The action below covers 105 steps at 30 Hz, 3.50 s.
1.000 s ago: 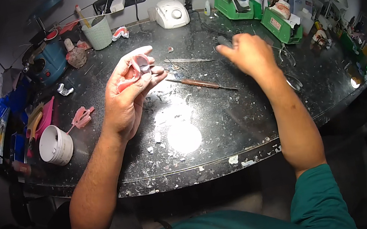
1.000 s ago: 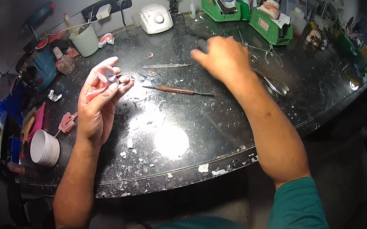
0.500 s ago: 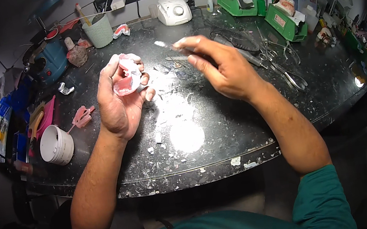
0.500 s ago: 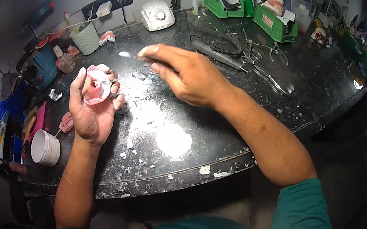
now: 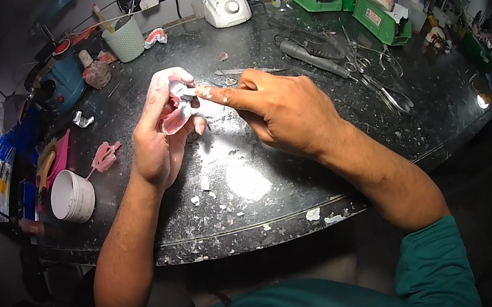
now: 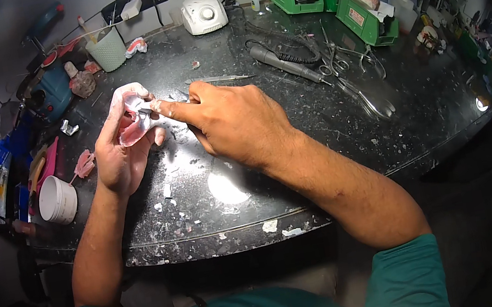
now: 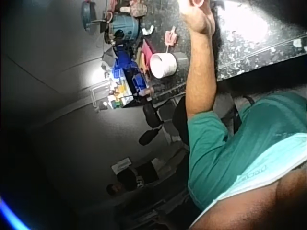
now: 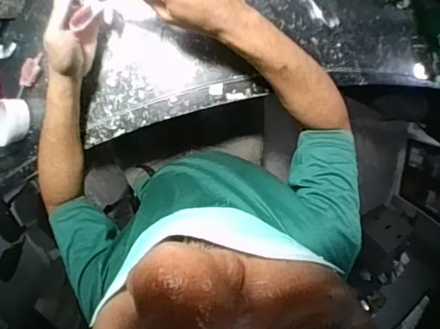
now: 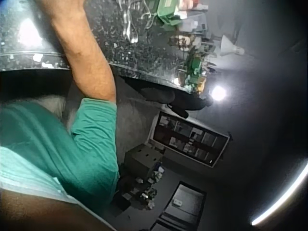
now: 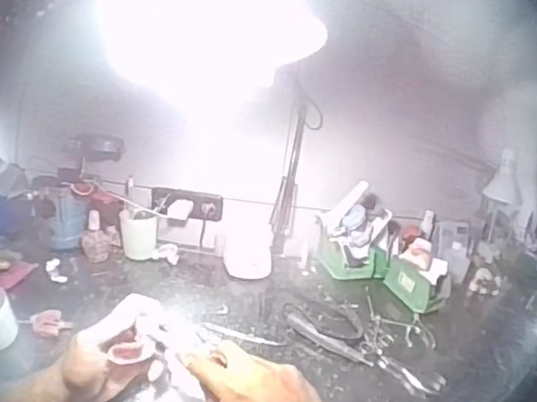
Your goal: The person refines a pink dental prosthesis using a rotary tool and a metal file. They repeatedly grind and file the object, rotating it to access different surfaces, while debris accumulates on the workbench.
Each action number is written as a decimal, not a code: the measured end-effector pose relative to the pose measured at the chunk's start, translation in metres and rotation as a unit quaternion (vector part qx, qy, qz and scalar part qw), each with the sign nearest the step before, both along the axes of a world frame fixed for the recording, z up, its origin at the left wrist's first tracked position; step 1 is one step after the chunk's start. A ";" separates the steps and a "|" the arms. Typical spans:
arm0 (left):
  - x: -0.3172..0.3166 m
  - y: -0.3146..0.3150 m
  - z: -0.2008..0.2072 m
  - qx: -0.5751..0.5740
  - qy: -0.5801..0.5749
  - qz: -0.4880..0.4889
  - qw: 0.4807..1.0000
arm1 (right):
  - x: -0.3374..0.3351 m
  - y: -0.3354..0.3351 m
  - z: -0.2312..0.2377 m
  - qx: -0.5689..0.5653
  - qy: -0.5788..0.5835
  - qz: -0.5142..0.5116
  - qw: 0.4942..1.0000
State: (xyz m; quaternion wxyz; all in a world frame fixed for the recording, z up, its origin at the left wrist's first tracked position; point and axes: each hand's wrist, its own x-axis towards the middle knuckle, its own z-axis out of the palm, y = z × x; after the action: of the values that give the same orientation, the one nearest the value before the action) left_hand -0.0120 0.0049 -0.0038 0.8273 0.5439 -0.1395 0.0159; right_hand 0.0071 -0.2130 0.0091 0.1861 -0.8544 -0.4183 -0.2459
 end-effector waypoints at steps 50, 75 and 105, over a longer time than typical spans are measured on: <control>0.000 -0.018 -0.034 0.346 -0.145 0.222 0.900 | -0.006 0.022 -0.023 0.269 0.350 0.075 0.894; 0.008 -0.015 -0.027 0.046 0.021 0.085 0.995 | -0.004 0.006 0.009 0.320 0.603 0.092 0.725; 0.001 -0.007 -0.018 -0.050 0.017 0.036 0.998 | -0.014 0.021 -0.025 0.215 0.159 0.070 0.961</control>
State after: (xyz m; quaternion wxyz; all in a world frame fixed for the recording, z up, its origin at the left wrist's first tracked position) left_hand -0.0106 -0.0020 -0.0217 0.8546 0.5066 -0.1050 0.0438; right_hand -0.0073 -0.1922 -0.0163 0.4463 -0.7909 -0.3794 -0.1772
